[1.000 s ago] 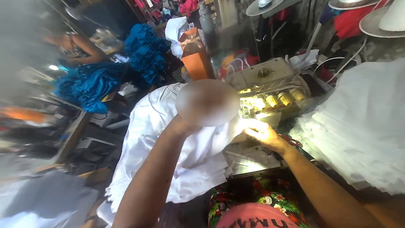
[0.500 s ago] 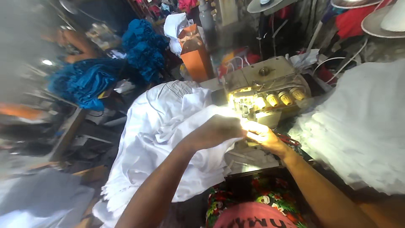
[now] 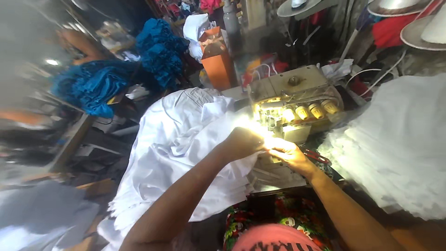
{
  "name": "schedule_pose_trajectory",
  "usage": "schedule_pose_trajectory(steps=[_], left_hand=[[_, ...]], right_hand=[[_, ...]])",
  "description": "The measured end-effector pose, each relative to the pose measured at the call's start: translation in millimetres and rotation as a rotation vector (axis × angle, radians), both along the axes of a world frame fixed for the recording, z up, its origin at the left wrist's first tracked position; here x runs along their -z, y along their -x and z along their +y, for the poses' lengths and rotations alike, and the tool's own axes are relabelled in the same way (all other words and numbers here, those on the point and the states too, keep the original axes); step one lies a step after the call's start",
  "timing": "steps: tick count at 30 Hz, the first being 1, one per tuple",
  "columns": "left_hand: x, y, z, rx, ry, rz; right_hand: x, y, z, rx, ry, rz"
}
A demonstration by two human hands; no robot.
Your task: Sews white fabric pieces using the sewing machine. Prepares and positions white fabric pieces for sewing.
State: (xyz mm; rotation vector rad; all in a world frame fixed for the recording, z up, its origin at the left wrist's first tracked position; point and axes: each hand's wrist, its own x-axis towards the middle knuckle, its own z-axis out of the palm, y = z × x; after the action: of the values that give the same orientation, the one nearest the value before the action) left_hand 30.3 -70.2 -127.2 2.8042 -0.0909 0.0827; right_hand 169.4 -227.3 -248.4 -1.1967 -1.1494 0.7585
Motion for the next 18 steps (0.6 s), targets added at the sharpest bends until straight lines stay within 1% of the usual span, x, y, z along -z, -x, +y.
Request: schedule_pose_trajectory(steps=[2,4,6,8,10,11,14,16,18], left_hand=[[-1.7,-2.2,20.8,0.035,-0.109,-0.029],[-18.2,-2.4,37.4,-0.001,-0.144,0.018],[-33.9,-0.1,43.6,-0.013,-0.120,0.000],[-34.4,4.0,33.6,0.005,-0.049,-0.087],[-26.7,12.4,2.7,-0.004,-0.036,-0.171],[-20.6,19.4,-18.3,-0.040,-0.044,-0.179],[10.2,33.3,-67.0,-0.127,-0.083,-0.219],[31.6,36.0,-83.5,-0.184,-0.141,-0.265],[47.3,33.3,-91.6,-0.247,-0.219,-0.319]], right_hand=[[-0.6,0.3,1.3,0.015,0.008,0.008],[-1.9,-1.0,3.9,0.027,-0.003,-0.013],[-0.6,-2.7,7.7,0.045,-0.043,-0.052],[3.9,-5.4,11.9,0.078,-0.100,-0.129],[8.7,-6.8,12.0,0.113,-0.135,-0.234],[9.6,-6.8,9.8,0.132,-0.127,-0.281],[14.3,-1.4,1.3,0.228,-0.145,-0.454],[19.7,2.5,-2.6,0.294,-0.193,-0.565],[23.7,5.9,-5.5,0.318,-0.202,-0.587]])
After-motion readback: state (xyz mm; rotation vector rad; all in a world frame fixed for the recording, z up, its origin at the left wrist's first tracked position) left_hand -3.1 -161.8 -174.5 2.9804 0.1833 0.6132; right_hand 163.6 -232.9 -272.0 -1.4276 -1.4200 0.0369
